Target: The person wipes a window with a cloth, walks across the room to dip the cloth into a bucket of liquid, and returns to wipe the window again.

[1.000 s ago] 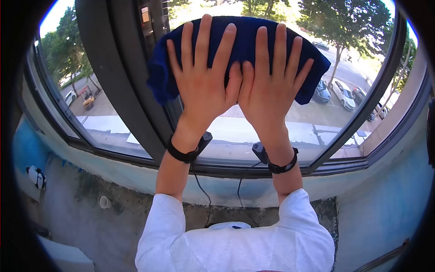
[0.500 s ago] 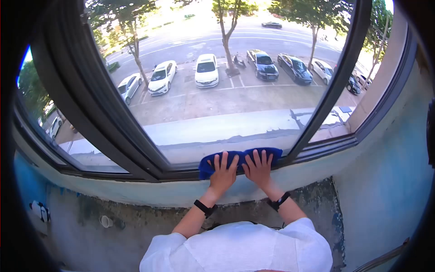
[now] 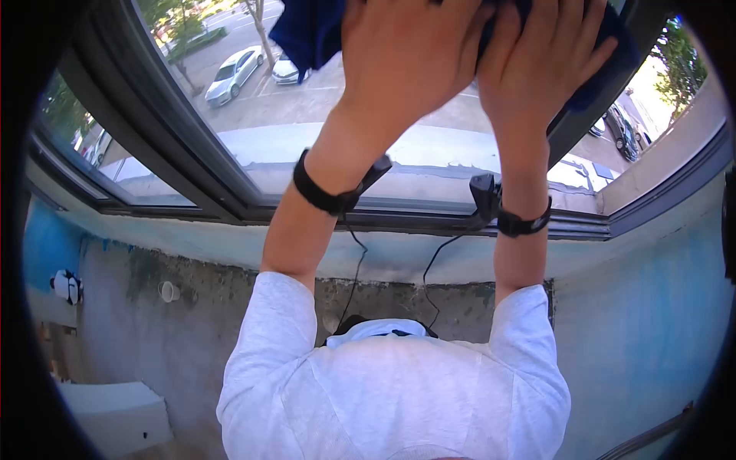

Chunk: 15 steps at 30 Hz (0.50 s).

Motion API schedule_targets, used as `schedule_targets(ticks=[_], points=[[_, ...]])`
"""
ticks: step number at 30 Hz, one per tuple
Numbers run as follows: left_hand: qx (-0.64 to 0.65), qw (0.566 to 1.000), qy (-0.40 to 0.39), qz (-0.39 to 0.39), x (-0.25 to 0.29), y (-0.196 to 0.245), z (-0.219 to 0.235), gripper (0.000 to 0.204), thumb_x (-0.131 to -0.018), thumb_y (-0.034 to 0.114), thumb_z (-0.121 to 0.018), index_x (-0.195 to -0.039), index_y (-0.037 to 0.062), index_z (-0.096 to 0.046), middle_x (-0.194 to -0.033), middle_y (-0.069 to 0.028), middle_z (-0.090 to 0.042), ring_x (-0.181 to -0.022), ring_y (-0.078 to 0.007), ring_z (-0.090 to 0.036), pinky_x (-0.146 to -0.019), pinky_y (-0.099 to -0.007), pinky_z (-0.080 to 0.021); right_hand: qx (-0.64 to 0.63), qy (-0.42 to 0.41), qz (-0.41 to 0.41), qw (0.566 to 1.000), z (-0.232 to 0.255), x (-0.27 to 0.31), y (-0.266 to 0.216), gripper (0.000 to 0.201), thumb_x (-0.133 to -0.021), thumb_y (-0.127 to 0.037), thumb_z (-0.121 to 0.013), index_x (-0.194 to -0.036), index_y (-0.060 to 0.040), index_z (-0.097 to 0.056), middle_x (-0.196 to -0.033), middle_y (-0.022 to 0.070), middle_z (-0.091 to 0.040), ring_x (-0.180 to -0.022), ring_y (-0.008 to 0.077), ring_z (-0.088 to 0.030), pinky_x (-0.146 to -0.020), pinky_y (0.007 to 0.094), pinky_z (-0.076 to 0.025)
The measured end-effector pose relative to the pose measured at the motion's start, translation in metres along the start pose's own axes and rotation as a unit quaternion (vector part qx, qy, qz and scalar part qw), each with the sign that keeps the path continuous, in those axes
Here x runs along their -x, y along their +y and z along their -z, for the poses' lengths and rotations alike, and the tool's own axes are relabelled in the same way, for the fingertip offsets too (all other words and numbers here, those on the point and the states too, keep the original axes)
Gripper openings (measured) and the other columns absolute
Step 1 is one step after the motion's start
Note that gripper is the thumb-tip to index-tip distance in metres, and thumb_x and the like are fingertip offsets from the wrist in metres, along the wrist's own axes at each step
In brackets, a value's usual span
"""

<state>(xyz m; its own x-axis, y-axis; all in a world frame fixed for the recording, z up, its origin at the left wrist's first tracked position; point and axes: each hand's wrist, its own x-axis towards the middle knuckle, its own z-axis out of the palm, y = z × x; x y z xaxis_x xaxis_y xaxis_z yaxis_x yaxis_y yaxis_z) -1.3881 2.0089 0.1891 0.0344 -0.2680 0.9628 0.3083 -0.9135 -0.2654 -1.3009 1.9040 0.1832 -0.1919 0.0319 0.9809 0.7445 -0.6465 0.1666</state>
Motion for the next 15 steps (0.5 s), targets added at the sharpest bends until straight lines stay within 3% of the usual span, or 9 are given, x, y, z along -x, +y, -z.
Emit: schedule_targets(ticks=[1, 2, 3, 9, 11, 13, 14, 15], points=[[-0.072, 0.995, 0.042, -0.054, 0.017, -0.003, -0.009, 0.056, -0.089, 0.025, -0.057, -0.142, 0.0138, -0.045, -0.149, -0.0231, -0.033, -0.137, -0.0463, -0.028, -0.107, -0.0686, -0.018, -0.032, -0.029, -0.027, 0.999, 0.006, 0.021, -0.005, 0.051, -0.097, -0.027, -0.041, -0.145, -0.0083, -0.04, -0.152, 0.0174, -0.033, -0.141, 0.0416, -0.025, -0.113, 0.06, -0.008], [0.059, 0.994, -0.081, 0.036, 0.037, 0.014, 0.021, 0.055, -0.085, 0.029, -0.063, -0.139, 0.0238, -0.052, -0.151, -0.0174, -0.034, -0.136, -0.0445, -0.031, -0.106, -0.0695, -0.018, -0.062, -0.058, -0.053, 0.995, 0.012, 0.046, -0.009, 0.051, -0.097, -0.03, -0.041, -0.144, -0.0108, -0.042, -0.153, 0.0164, -0.033, -0.142, 0.0423, -0.024, -0.112, 0.0617, -0.006], [0.058, 0.99, -0.116, 0.051, 0.066, 0.023, 0.026, 0.057, -0.084, 0.033, -0.064, -0.139, 0.0265, -0.052, -0.151, -0.016, -0.034, -0.137, -0.0438, -0.03, -0.107, -0.0685, -0.018, -0.085, -0.054, -0.079, 0.992, 0.012, 0.081, -0.013, 0.049, -0.096, -0.036, -0.042, -0.142, -0.02, -0.048, -0.151, 0.0152, -0.037, -0.14, 0.0442, -0.026, -0.111, 0.0644, -0.006], [0.094, 0.933, -0.315, 0.143, 0.279, 0.106, 0.061, 0.052, -0.09, 0.037, -0.06, -0.14, 0.0295, -0.049, -0.156, -0.0167, -0.024, -0.14, -0.0475, -0.02, -0.106, -0.072, -0.014, -0.115, -0.215, -0.087, 0.966, 0.062, 0.309, -0.047, 0.055, -0.097, -0.033, -0.037, -0.149, -0.0114, -0.034, -0.157, 0.0216, -0.018, -0.144, 0.0511, -0.006, -0.11, 0.068, 0.005], [0.104, 0.925, -0.328, 0.161, 0.3, 0.117, 0.063, 0.051, -0.09, 0.035, -0.06, -0.14, 0.0299, -0.049, -0.156, -0.0164, -0.024, -0.14, -0.0479, -0.021, -0.106, -0.0716, -0.015, -0.126, -0.233, -0.09, 0.96, 0.074, 0.332, -0.051, 0.057, -0.098, -0.032, -0.037, -0.15, -0.0106, -0.029, -0.158, 0.0214, -0.015, -0.144, 0.051, -0.003, -0.109, 0.0683, 0.005], [0.118, 0.916, -0.371, 0.095, 0.308, 0.11, 0.066, 0.054, -0.086, 0.031, -0.064, -0.138, 0.0292, -0.051, -0.156, -0.0175, -0.023, -0.143, -0.0456, -0.014, -0.106, -0.0724, -0.012, -0.137, -0.255, -0.134, 0.948, 0.074, 0.334, -0.059, 0.061, -0.098, -0.03, -0.038, -0.153, -0.0087, -0.02, -0.16, 0.0213, -0.008, -0.144, 0.0504, 0.003, -0.11, 0.0674, 0.007], [0.101, 0.915, -0.376, 0.102, 0.301, 0.104, 0.068, 0.054, -0.086, 0.031, -0.064, -0.138, 0.0292, -0.051, -0.156, -0.0175, -0.023, -0.143, -0.0456, -0.014, -0.106, -0.0724, -0.012, -0.146, -0.254, -0.152, 0.944, 0.075, 0.323, -0.065, 0.062, -0.099, -0.029, -0.036, -0.153, -0.0074, -0.016, -0.16, 0.022, -0.005, -0.144, 0.0498, 0.006, -0.11, 0.0661, 0.009], [0.116, 0.921, -0.361, 0.093, 0.294, 0.099, 0.069, 0.054, -0.086, 0.031, -0.064, -0.138, 0.0318, -0.051, -0.156, -0.0132, -0.026, -0.143, -0.0406, -0.018, -0.108, -0.0688, -0.013, -0.165, -0.258, -0.149, 0.94, 0.076, 0.313, -0.074, 0.062, -0.099, -0.029, -0.036, -0.153, -0.0074, -0.016, -0.16, 0.022, -0.005, -0.144, 0.0498, 0.006, -0.11, 0.0661, 0.009]])
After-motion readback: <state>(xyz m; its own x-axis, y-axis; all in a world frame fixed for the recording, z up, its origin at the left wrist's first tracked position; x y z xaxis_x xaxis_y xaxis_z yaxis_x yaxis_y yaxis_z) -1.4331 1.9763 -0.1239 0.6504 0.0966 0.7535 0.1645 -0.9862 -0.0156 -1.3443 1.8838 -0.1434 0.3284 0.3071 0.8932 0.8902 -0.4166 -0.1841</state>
